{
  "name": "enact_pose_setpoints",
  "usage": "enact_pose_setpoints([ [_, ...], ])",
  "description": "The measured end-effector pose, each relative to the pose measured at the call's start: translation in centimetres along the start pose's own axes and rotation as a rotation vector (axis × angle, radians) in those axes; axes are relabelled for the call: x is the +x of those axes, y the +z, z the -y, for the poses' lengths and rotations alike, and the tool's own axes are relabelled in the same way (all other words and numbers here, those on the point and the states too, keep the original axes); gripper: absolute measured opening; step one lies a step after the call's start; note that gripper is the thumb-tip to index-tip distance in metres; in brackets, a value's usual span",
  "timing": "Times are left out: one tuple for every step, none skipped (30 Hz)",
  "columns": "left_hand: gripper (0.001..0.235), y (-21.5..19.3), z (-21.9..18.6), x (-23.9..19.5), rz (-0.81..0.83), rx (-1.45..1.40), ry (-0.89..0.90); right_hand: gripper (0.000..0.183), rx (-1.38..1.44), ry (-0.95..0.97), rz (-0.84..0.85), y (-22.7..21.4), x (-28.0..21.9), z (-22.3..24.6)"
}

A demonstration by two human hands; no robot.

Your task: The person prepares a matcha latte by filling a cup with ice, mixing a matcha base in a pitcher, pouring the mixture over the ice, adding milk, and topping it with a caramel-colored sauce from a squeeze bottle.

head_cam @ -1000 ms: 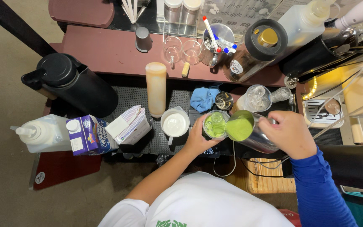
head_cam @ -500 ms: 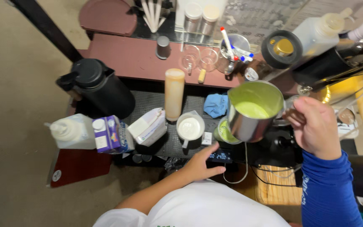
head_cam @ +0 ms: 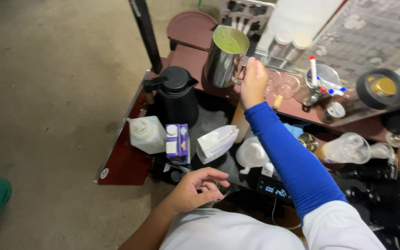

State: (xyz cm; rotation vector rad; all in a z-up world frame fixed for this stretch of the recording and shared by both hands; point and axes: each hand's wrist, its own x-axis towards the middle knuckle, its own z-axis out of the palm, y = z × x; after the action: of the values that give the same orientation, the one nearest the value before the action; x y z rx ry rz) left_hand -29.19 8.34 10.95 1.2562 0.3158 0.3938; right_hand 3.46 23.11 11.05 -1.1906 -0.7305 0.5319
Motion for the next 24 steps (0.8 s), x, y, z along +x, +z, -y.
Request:
enact_pose_setpoints([
  [0.041,-0.6,-0.2,-1.0,-0.078,0.083,0.055,0.032,0.009,-0.043,-0.003,1.2,0.8,-1.9],
  [0.039,-0.9,-0.2,-1.9,-0.154,0.165,0.108,0.033,0.017,-0.084,-0.008,2.2,1.4,-3.8],
  [0.039,-1.1,0.1,-2.6,-0.316,0.306,0.157,0.033,0.025,-0.125,-0.014,2.8,1.9,-5.4],
  [0.039,-1.3,0.5,-3.2,-0.475,0.447,0.201,0.032,0.004,-0.166,0.007,3.0,2.2,-6.8],
  [0.039,-1.6,0.9,-3.6,-0.636,0.587,0.242,0.032,-0.017,-0.208,0.028,3.1,2.5,-7.8],
  [0.049,-2.2,1.3,-3.6,-0.728,0.712,0.31,0.031,-0.04,-0.247,0.048,3.0,2.6,-8.5],
  [0.059,-2.9,1.7,-3.4,-0.82,0.838,0.378,0.029,-0.16,-0.246,0.059,2.8,2.7,-8.7],
  [0.069,-3.3,2.1,-3.3,-0.904,0.963,0.444,0.028,-0.282,-0.244,0.067,2.3,2.4,-8.3],
  [0.078,-3.7,2.4,-3.1,-0.921,0.988,0.456,0.027,-0.405,-0.241,0.075,1.9,1.9,-7.6],
  [0.087,-4.0,2.8,-2.3,-0.94,1.013,0.474,0.024,-0.471,-0.303,0.071,1.7,1.7,-6.2],
  [0.096,-4.3,3.1,-1.6,-0.959,1.039,0.492,0.021,-0.537,-0.365,0.068,1.7,1.3,-4.5],
  [0.099,-4.3,3.4,-1.0,-0.98,1.005,0.449,0.019,-0.604,-0.423,0.063,2.1,0.4,-2.6],
  [0.101,-4.3,3.7,-0.3,-1.0,0.971,0.406,0.017,-0.556,-0.479,0.038,2.6,-0.9,-0.6],
  [0.103,-4.3,3.9,0.3,-1.017,0.937,0.367,0.018,-0.507,-0.537,0.009,2.8,-2.6,1.5],
  [0.099,-4.2,4.2,0.6,-1.025,0.899,0.341,0.019,-0.457,-0.596,-0.019,3.3,-4.7,3.4],
  [0.095,-4.3,4.2,1.3,-1.036,0.86,0.324,0.016,-0.592,-0.656,0.108,4.1,-6.9,5.2],
  [0.091,-4.6,4.2,1.9,-1.046,0.821,0.306,0.015,-0.726,-0.716,0.235,5.2,-8.8,6.8],
  [0.087,-4.7,4.5,1.7,-1.062,0.825,0.217,0.022,-0.862,-0.739,0.44,6.4,-10.8,7.8],
  [0.082,-4.9,4.8,1.5,-1.075,0.829,0.128,0.031,-0.993,-0.756,0.651,7.6,-12.6,8.5],
  [0.078,-5.5,5.0,1.4,-1.087,0.837,0.048,0.035,-1.107,-0.786,0.647,9.1,-14.5,8.7],
  [0.078,-5.9,5.2,0.9,-1.066,0.875,0.054,0.04,-1.222,-0.813,0.643,10.5,-16.3,8.9],
  [0.078,-6.3,5.3,0.1,-1.053,0.911,0.066,0.047,-1.233,-0.807,0.641,11.5,-17.7,9.1],
  [0.078,-6.7,5.2,-0.7,-1.039,0.947,0.079,0.055,-1.245,-0.8,0.638,12.3,-18.8,9.4],
  [0.074,-6.7,5.4,-1.9,-1.041,0.951,0.175,0.055,-1.222,-0.772,0.644,12.6,-19.7,9.6],
])
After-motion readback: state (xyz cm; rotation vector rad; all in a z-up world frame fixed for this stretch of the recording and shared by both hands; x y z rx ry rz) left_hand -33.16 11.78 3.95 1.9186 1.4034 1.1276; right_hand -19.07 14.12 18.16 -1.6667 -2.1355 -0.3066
